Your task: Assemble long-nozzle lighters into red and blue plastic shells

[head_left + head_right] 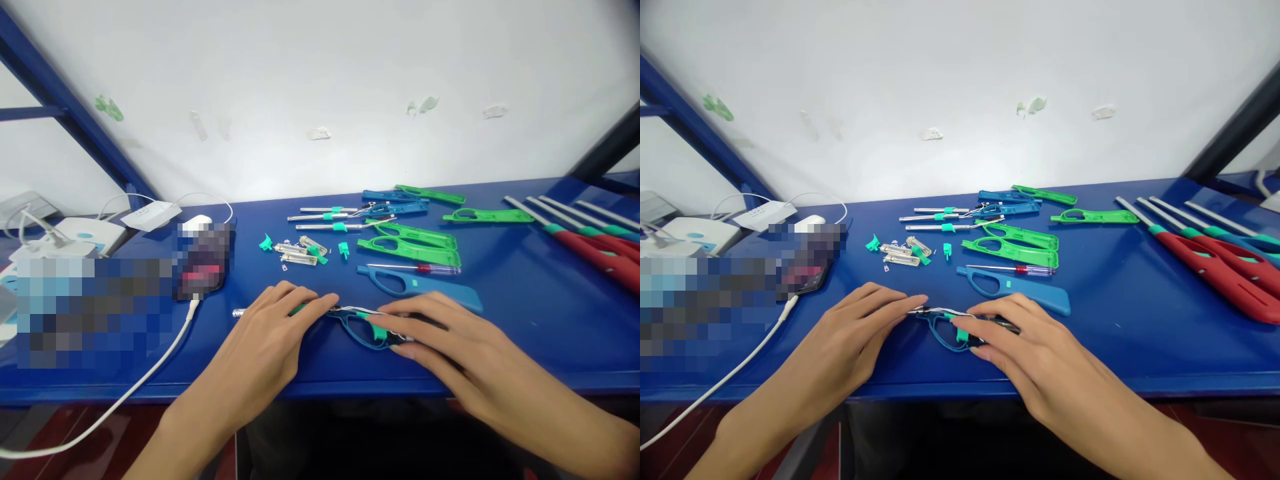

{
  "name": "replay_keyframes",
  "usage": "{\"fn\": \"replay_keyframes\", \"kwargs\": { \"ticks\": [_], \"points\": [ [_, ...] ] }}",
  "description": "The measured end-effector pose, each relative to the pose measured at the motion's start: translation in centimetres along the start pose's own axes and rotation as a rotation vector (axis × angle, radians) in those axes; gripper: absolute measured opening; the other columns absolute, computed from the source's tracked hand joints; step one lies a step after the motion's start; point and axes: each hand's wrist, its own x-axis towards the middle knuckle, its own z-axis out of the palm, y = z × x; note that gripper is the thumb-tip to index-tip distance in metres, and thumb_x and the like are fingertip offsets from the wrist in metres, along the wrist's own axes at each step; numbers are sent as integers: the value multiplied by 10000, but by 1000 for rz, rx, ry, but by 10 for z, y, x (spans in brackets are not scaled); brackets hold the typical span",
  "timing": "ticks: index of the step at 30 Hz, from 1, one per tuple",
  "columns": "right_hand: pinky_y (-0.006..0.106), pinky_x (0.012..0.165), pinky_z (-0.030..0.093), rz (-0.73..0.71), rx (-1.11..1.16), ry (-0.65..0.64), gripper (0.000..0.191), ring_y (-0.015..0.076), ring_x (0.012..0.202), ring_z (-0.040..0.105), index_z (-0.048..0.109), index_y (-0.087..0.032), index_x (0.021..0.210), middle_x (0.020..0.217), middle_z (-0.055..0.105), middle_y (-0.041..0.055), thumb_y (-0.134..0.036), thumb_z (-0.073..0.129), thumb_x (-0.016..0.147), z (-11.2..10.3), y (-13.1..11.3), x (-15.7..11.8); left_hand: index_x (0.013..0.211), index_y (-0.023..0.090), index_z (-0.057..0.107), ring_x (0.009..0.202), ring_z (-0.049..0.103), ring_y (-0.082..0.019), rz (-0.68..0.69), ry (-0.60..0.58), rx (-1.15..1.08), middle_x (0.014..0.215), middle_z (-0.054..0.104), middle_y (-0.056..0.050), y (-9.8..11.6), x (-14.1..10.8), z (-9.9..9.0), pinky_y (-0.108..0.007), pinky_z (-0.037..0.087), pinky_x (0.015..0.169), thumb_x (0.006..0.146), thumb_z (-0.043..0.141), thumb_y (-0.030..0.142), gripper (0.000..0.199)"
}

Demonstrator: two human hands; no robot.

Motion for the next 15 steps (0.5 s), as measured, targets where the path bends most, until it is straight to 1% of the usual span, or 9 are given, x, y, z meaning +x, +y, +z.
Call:
{"fn": "replay_keyframes", "kwargs": {
  "ticks": [4,9,12,15],
  "points": [
    [442,1111,553,19,-6,-27,526,231,1366,569,365,-502,1617,1479,594,10,-351,451,1121,-2,-2,1,1513,249,541,1132,562,-265,4,-32,23,1296,634,-91,-1,0,-2,-507,555,993,954,377,-105,681],
    [442,1092,563,-2,-44,-43,545,249,1363,568,332,-486,1644,1476,593,38,-350,429,1125,-1,-3,2,1476,250,565,1096,568,-254,12,-17,-9,1253,625,-87,-2,0,0,-467,552,951,977,389,-88,628],
    [419,1091,565,-5,-55,-22,537,235,1354,582,348,-495,1632,1461,608,21,-349,435,1123,0,-2,1,1435,219,591,1092,576,-251,2,50,-46,1241,643,-81,-2,0,5,-457,540,968,1005,437,-55,532],
    [388,1111,556,2,-42,-6,506,210,1362,589,390,-480,1609,1474,609,5,-346,433,1123,-2,-3,0,1406,206,607,1072,589,-234,-20,136,-98,1222,661,-67,-1,-1,9,-413,538,958,1047,491,10,426]
  ]
}}
